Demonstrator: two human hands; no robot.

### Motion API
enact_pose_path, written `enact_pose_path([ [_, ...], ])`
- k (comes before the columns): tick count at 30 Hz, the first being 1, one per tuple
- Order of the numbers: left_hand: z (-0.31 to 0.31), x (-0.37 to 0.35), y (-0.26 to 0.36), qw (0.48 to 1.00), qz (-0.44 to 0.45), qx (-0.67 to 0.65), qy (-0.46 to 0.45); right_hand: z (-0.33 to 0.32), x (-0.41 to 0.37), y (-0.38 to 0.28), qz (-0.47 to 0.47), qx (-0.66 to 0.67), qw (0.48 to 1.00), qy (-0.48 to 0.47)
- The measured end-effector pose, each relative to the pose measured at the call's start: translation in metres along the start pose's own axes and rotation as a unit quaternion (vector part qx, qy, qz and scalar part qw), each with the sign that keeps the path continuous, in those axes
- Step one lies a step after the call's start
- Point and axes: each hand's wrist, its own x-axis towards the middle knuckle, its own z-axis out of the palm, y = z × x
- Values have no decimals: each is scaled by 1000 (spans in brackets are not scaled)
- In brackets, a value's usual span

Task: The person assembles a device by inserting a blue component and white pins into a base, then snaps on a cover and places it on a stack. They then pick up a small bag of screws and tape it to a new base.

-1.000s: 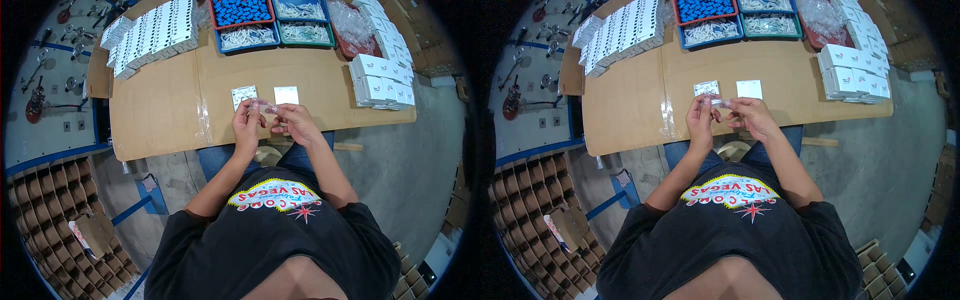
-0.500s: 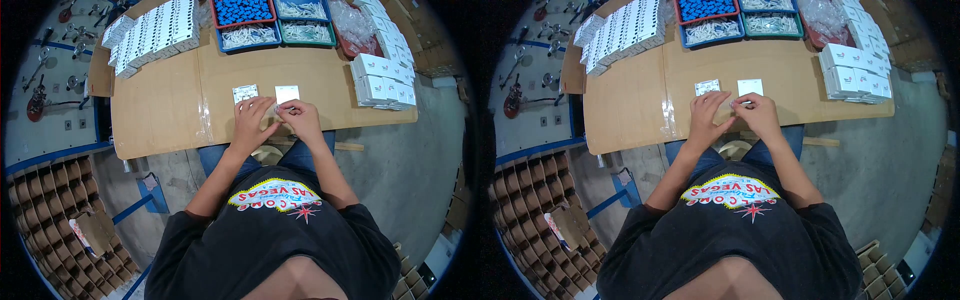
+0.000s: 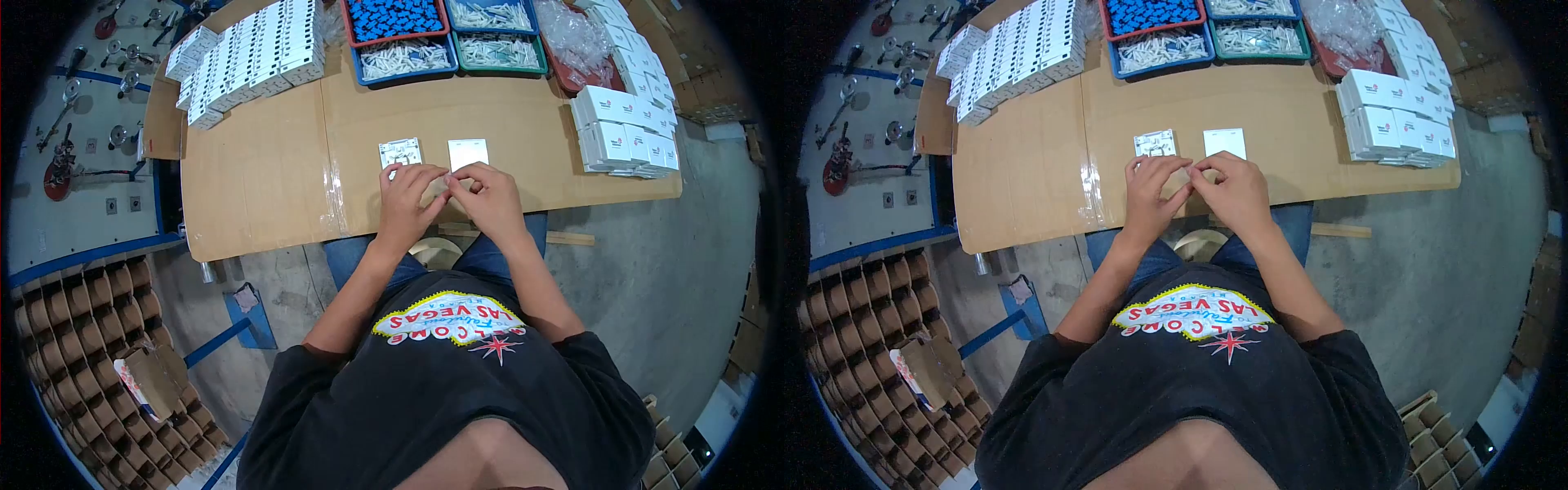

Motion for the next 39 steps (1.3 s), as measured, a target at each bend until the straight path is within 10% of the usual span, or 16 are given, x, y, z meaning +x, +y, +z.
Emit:
enact_pose_path([
  [13,-5,3,12,970,-78,-219,67,-9,7,25,49,192,980,-3],
  [21,24,-20,-56,928,-259,-241,117,6,13,64,40,155,986,-34],
  [39,35,-43,-135,931,-267,-129,213,-67,221,143,-31,-61,993,94],
])
